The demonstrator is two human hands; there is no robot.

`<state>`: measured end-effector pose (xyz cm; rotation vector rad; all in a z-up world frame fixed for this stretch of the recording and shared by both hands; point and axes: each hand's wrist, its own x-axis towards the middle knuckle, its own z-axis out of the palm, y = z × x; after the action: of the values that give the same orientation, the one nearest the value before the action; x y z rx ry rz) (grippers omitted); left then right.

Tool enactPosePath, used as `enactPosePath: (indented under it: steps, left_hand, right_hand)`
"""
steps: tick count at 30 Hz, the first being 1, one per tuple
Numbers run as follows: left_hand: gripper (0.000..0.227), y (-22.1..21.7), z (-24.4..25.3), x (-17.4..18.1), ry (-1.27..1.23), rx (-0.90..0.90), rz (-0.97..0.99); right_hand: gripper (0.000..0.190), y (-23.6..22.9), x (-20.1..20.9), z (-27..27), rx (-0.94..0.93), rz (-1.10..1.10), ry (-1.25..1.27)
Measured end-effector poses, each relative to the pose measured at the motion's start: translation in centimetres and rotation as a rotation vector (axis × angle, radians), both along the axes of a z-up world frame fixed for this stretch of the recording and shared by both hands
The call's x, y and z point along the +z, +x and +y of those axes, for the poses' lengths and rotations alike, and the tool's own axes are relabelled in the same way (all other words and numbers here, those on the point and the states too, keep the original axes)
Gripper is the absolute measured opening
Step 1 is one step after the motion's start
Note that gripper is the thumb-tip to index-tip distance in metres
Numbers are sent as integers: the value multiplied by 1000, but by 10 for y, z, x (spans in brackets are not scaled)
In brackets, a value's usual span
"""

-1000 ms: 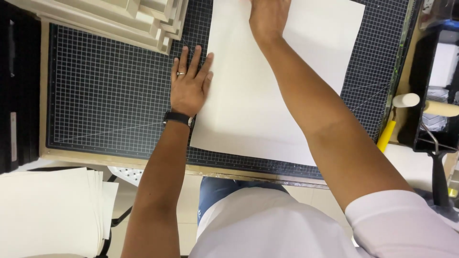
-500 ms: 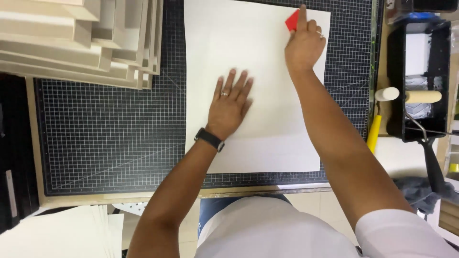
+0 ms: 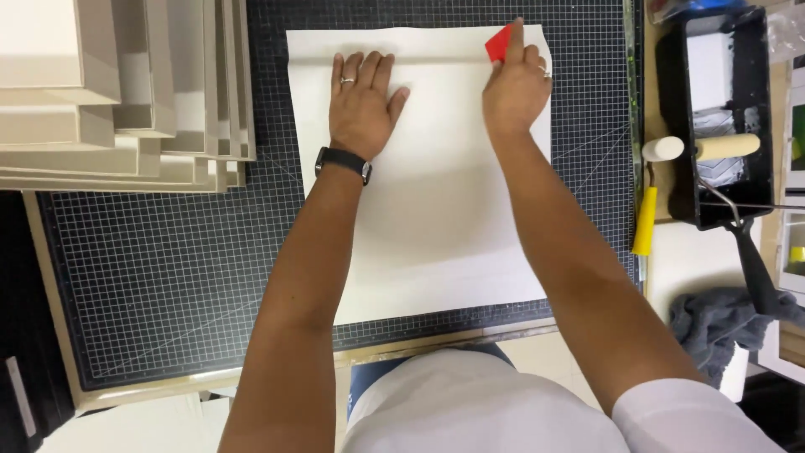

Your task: Applying adhesive to a board with a roller and mounting a sheet of paper onto it, smoothing it out with a scraper.

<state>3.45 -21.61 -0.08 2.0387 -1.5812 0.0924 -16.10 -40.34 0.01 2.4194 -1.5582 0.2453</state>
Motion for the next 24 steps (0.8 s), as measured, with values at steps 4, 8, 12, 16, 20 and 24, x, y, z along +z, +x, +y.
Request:
enactPosePath:
  steps: [4, 8, 12, 16, 20, 24]
  left_hand:
    - [52, -1, 1, 4, -14, 19, -9]
    - [59, 0, 9, 4, -10, 34, -16]
    - [66, -26, 44, 23, 320, 163, -152]
    - [70, -71, 78, 31, 301, 174, -152]
    - [50, -82, 86, 11, 76, 164, -142]
    - [71, -75, 89, 20, 311, 88, 18]
  right_hand:
    - [68, 59, -7, 59, 160, -5, -173]
    - [82, 65, 1, 66, 274, -28, -97]
    - [75, 14, 2, 13, 19, 27, -11]
    - [76, 53, -20, 37, -72, -33, -32]
    - [68, 138, 6, 133, 288, -152, -48]
    - [81, 140, -3, 125, 365, -121, -12]
